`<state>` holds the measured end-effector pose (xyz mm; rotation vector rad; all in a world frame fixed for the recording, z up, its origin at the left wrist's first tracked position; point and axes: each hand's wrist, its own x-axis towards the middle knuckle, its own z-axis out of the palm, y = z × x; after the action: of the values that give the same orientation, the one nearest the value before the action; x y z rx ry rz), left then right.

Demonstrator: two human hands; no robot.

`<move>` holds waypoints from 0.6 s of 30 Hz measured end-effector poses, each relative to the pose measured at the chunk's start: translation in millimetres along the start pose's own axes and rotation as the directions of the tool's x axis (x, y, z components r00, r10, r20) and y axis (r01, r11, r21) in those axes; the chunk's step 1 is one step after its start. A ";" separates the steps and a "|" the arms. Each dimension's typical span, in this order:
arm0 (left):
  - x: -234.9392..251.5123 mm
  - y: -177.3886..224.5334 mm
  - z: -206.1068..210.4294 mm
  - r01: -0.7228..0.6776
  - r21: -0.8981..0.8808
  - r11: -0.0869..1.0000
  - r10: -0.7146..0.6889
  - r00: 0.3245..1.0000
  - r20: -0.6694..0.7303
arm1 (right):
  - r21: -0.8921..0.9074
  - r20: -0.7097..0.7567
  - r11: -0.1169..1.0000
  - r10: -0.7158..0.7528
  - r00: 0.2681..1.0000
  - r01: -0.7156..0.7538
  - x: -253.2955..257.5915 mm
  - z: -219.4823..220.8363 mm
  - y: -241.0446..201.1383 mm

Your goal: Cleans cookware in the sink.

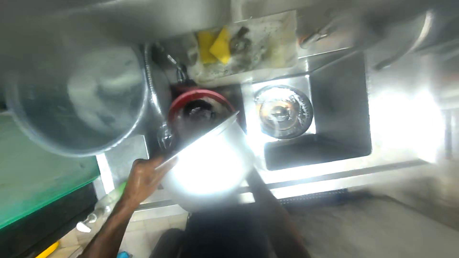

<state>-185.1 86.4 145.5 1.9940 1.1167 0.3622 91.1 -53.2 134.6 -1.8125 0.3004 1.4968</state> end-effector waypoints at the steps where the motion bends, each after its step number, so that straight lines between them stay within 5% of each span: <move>1: -0.5 0.5 -0.9 0.006 -0.063 0.998 -0.007 1.000 -0.024 | 0.051 -0.005 0.998 -0.026 1.000 0.026 1.1 2.6 1.5; 5: -10.7 0.0 -10.6 0.006 -0.288 0.957 -0.046 0.990 -0.132 | 0.263 0.052 0.965 -0.018 0.999 0.004 31.0 -5.2 17.9; 9: -27.7 -17.4 -28.5 0.053 -0.423 0.904 -0.173 0.952 -0.252 | 0.382 0.171 0.923 -0.120 0.978 0.046 119.3 -25.7 74.2; 13: -39.8 -13.2 -30.6 0.151 -0.605 0.782 -0.414 0.851 -0.322 | 0.131 0.215 0.976 -0.200 0.956 0.175 66.0 -50.8 30.3; 16: -46.4 -6.6 -24.2 0.350 -0.581 0.735 -0.579 0.769 -0.271 | -0.037 0.190 0.931 -0.350 0.917 0.363 8.3 -66.0 -6.8; 18: -62.1 -39.2 -10.3 0.465 -0.522 0.715 -0.645 0.727 -0.235 | -0.088 0.168 0.895 -0.419 0.892 0.437 -17.4 -74.6 -24.6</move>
<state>-249.2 52.4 130.3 1.1160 1.6820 0.6419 156.2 -91.1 162.6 -1.7104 -0.2608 1.3392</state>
